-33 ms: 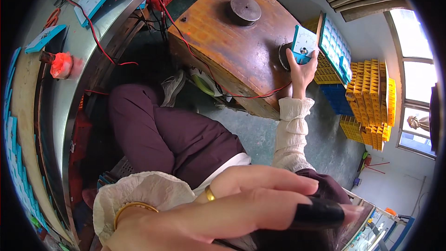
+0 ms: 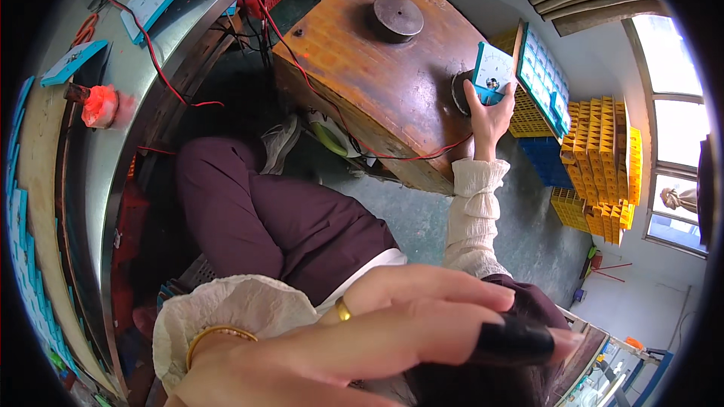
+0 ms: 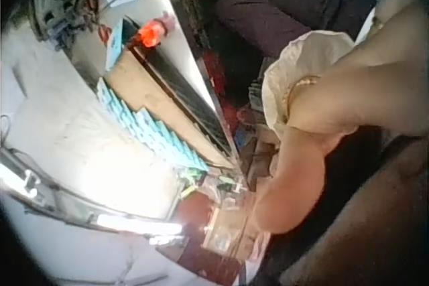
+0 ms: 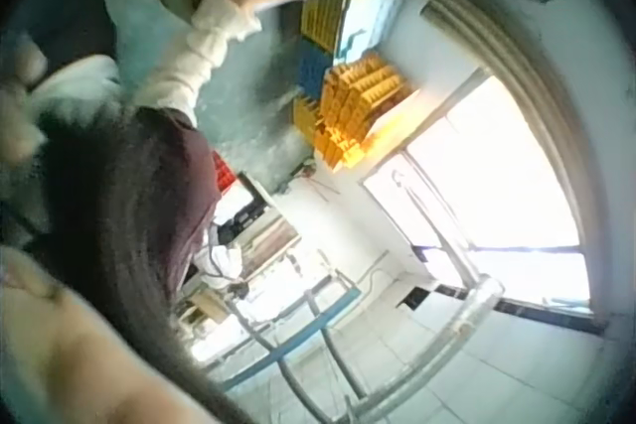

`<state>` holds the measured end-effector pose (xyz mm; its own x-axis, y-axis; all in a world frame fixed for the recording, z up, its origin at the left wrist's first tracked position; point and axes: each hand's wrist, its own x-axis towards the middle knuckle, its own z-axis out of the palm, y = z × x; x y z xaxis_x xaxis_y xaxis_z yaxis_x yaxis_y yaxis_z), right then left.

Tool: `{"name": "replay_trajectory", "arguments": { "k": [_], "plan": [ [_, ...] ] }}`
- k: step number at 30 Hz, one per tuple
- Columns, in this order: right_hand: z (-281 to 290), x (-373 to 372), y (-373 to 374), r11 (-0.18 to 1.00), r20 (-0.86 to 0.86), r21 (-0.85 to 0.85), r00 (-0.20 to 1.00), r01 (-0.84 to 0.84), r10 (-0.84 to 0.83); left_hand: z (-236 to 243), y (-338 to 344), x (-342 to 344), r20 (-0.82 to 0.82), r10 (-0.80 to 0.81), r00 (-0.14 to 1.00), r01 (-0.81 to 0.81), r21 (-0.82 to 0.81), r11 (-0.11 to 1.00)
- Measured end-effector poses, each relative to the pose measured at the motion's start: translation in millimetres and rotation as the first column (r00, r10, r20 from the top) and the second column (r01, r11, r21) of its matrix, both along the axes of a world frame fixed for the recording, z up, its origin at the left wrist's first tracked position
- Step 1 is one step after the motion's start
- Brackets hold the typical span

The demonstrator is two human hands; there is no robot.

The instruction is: The person tests analog meters by attaching electrical test leads to their terminals, places them against a machine on a wooden bench, and stacks the meters on the worktable.

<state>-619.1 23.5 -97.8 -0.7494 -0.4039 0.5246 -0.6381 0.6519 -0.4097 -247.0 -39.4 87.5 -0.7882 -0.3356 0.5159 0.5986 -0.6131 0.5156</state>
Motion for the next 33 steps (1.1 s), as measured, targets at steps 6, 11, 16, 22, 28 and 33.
{"name": "replay_trajectory", "arguments": {
  "k": [6,11,16,22,28,33],
  "plan": [
    [-2,-6,3,1.000,0.053,0.019,0.999,-0.011,0.010,-10,-4,17,0.073,0.076,0.994,-0.082,0.084,0.993],
    [-9,-14,5,0.991,-0.009,-0.068,0.993,-0.118,0.118,-42,-4,52,0.334,0.070,0.940,-0.161,0.254,0.954],
    [13,19,-6,0.995,0.149,-0.066,0.986,-0.070,0.080,-96,9,85,0.683,0.436,0.586,-0.584,-0.016,0.811],
    [8,226,-60,0.603,0.362,-0.576,0.490,-0.552,0.793,-134,43,109,0.637,0.750,-0.180,-0.693,-0.623,0.363],
    [36,391,-50,0.083,0.368,-0.382,-0.069,-0.920,0.927,-121,48,143,0.450,0.676,-0.583,-0.605,-0.796,0.008],
    [50,404,-48,0.193,0.671,-0.653,-0.441,-0.732,0.596,-115,66,195,0.770,0.608,-0.195,-0.964,-0.266,0.027]
  ]
}}
